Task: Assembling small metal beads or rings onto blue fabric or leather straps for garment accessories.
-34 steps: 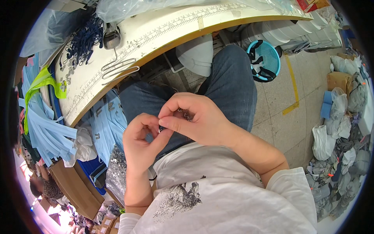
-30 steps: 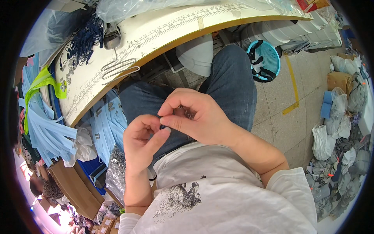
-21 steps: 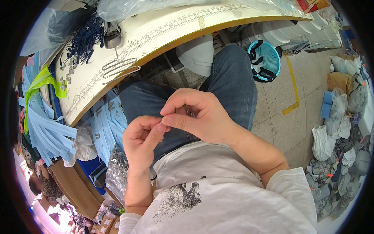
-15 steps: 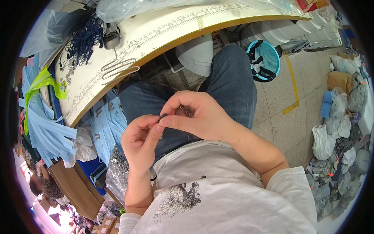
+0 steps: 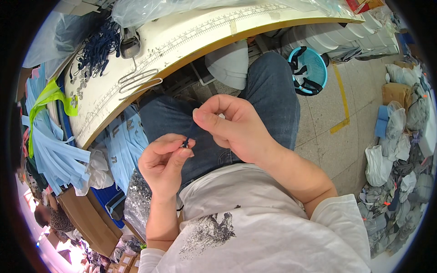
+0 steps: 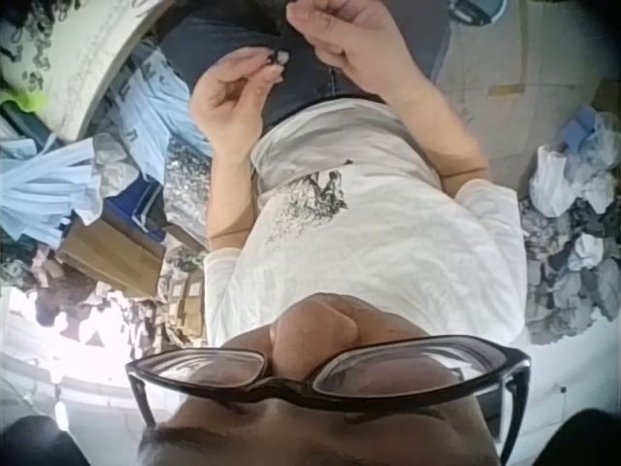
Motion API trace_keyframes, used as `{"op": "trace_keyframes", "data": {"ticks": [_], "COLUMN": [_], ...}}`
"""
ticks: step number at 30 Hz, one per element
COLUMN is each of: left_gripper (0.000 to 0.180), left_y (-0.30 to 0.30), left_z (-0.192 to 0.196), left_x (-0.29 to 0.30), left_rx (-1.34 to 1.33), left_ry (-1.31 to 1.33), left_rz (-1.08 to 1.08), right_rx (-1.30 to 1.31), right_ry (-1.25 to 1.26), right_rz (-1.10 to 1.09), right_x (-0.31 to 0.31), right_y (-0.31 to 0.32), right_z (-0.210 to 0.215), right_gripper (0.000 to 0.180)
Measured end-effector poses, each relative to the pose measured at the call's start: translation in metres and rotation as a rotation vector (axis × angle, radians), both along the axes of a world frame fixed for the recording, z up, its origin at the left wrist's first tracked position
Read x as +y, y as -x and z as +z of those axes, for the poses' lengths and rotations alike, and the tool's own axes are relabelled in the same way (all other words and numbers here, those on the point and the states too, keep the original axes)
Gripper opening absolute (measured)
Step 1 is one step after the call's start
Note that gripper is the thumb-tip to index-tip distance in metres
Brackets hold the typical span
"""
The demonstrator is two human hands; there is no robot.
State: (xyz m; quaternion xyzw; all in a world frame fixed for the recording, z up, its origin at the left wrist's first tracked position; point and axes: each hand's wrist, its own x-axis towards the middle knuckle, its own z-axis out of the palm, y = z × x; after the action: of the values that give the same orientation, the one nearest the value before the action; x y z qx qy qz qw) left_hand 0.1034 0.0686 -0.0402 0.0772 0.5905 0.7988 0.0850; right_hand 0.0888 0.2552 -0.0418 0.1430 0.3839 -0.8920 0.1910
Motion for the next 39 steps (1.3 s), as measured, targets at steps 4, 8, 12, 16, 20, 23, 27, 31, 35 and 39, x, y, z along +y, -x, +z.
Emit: {"op": "trace_keyframes", "data": {"ticks": [4,8,12,16,20,23,27,31,35,39], "left_gripper": [0.026,0.032,0.034,0.031,0.026,0.025,0.025,0.024,0.035,0.037], "left_y": [0.002,0.001,0.001,0.003,0.002,0.004,0.007,0.006,0.004,0.009], "left_z": [0.002,0.011,0.002,0.0,0.005,0.006,0.005,0.002,0.007,0.014], "left_x": [0.0,0.01,0.01,0.012,0.01,0.008,0.006,0.001,0.002,-0.005], "left_rx": [-0.027,-0.086,0.08,0.16,0.113,0.139,0.168,0.198,0.078,0.003], "left_ry": [-0.032,0.115,0.24,0.305,0.208,0.123,0.015,-0.004,-0.071,-0.051], "left_rz": [-0.013,0.099,0.148,0.186,0.236,0.178,0.148,0.14,0.157,0.173], "right_rx": [-0.002,0.112,0.132,0.144,0.11,0.123,0.109,0.053,0.282,0.654], "right_ry": [0.008,-0.173,-0.093,-0.116,-0.148,-0.202,-0.165,-0.113,-0.273,-0.727], "right_rz": [0.045,0.063,0.028,0.006,0.006,0.007,0.045,0.084,0.011,-0.196], "right_x": [0.001,-0.002,-0.008,-0.01,-0.007,-0.007,-0.007,-0.008,-0.007,0.008], "right_y": [0.004,0.009,0.007,0.005,0.004,0.007,0.014,0.013,0.036,0.097], "right_z": [0.011,0.027,0.028,0.026,0.021,0.021,0.023,0.026,0.043,0.109], "right_gripper": [0.012,0.011,0.01,0.01,0.012,0.013,0.014,0.015,0.016,0.014]}}
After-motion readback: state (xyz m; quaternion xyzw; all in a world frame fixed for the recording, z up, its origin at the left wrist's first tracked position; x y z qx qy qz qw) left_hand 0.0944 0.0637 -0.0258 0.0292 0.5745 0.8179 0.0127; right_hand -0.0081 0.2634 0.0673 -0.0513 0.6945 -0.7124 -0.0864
